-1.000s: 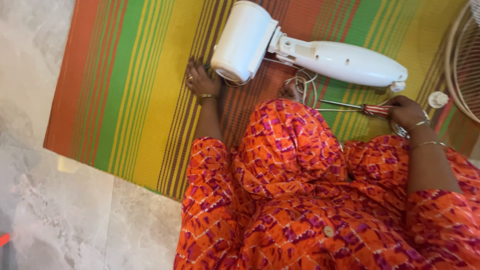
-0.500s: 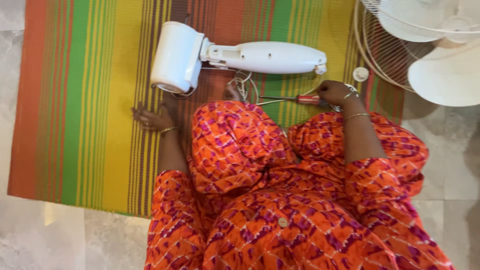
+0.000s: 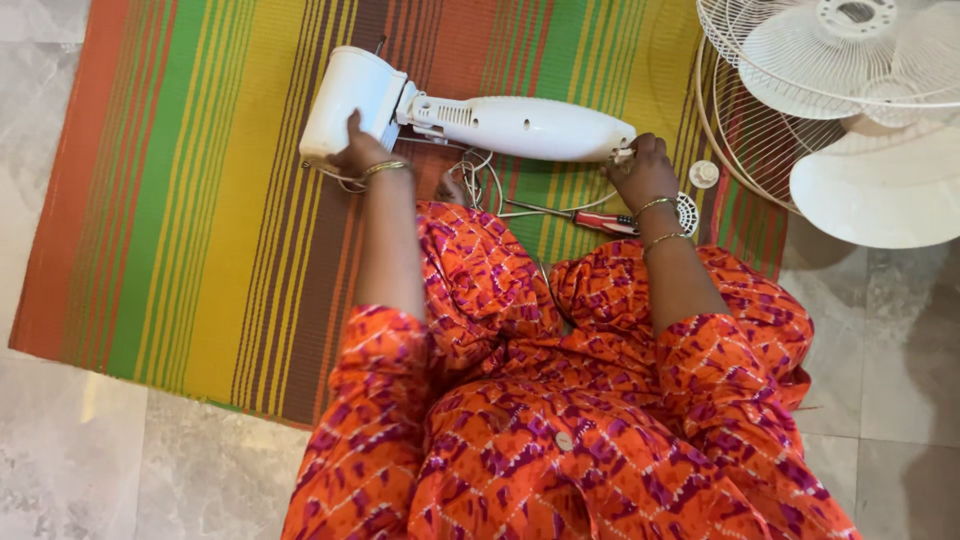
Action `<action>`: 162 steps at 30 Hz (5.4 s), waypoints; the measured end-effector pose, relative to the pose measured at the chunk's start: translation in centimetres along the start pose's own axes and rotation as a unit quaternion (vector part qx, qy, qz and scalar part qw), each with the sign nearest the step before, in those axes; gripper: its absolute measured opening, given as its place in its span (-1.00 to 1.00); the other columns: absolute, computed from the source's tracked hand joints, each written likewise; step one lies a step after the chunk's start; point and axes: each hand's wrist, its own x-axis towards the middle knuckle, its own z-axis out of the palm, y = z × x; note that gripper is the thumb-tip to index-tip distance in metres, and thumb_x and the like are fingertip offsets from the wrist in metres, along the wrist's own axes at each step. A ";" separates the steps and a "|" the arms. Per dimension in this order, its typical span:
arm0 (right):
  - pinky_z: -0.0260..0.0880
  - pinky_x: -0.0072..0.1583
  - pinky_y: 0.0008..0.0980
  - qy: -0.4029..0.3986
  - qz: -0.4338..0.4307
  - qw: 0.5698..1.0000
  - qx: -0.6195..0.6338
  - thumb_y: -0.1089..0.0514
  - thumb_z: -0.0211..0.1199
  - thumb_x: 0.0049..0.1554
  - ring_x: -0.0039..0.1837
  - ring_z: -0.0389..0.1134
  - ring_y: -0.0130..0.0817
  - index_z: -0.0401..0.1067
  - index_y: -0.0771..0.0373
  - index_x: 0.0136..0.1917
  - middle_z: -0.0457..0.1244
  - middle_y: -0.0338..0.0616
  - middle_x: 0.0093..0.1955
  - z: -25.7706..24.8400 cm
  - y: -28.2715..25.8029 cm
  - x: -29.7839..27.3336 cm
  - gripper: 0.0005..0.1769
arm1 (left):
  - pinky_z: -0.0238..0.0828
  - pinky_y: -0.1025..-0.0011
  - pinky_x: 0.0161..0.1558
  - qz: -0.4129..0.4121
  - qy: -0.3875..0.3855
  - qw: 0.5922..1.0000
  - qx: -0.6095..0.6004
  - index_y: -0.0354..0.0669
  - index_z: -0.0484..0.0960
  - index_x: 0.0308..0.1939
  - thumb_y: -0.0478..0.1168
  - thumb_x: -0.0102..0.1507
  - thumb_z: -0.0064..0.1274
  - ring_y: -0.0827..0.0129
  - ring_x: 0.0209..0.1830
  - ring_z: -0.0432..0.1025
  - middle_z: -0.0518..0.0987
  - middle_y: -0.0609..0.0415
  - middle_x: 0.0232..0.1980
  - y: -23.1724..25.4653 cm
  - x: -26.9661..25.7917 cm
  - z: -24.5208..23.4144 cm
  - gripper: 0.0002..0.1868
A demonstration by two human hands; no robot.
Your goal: The person sits on a mat and uses a screwdriver to remove screws from a white fan motor housing. They loosen and remove multiple screws, then separate the two halves of the motor casing to expose the internal components.
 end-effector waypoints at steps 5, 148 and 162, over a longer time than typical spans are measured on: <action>0.42 0.05 0.02 0.031 -0.005 0.999 0.018 -0.02 0.51 0.03 0.08 0.37 0.08 0.34 0.21 0.08 0.25 0.02 0.11 0.7 0.7 0.5 -0.50 | -0.13 -0.04 0.46 0.030 0.011 0.986 0.162 -0.30 -0.47 0.53 -0.09 0.17 0.45 -0.20 0.61 -0.25 -0.35 -0.39 0.60 -5.9 -3.1 2.5 0.35; 0.03 0.53 -0.06 -0.134 0.059 0.789 0.597 -0.37 -0.03 0.23 0.51 0.19 -0.11 0.10 0.30 0.59 0.08 0.17 0.59 -0.1 2.8 4.4 -0.09 | 0.40 0.13 -0.25 -0.221 -0.264 0.929 0.133 0.01 0.17 0.25 -0.05 -0.03 0.32 0.23 -0.18 0.53 0.60 0.03 -0.08 -14.1 -4.7 4.9 -0.14; 0.15 0.51 -0.21 -0.110 0.072 0.752 0.645 -0.27 -0.04 0.33 0.52 0.18 -0.19 0.20 0.38 0.50 0.15 0.02 0.51 2.4 6.1 5.6 -0.24 | 0.31 -0.09 0.06 -0.277 -0.268 0.923 0.010 0.01 0.42 -0.04 -0.13 0.01 0.13 0.11 0.03 0.41 0.49 0.00 -0.03 -13.3 -5.4 4.4 -0.56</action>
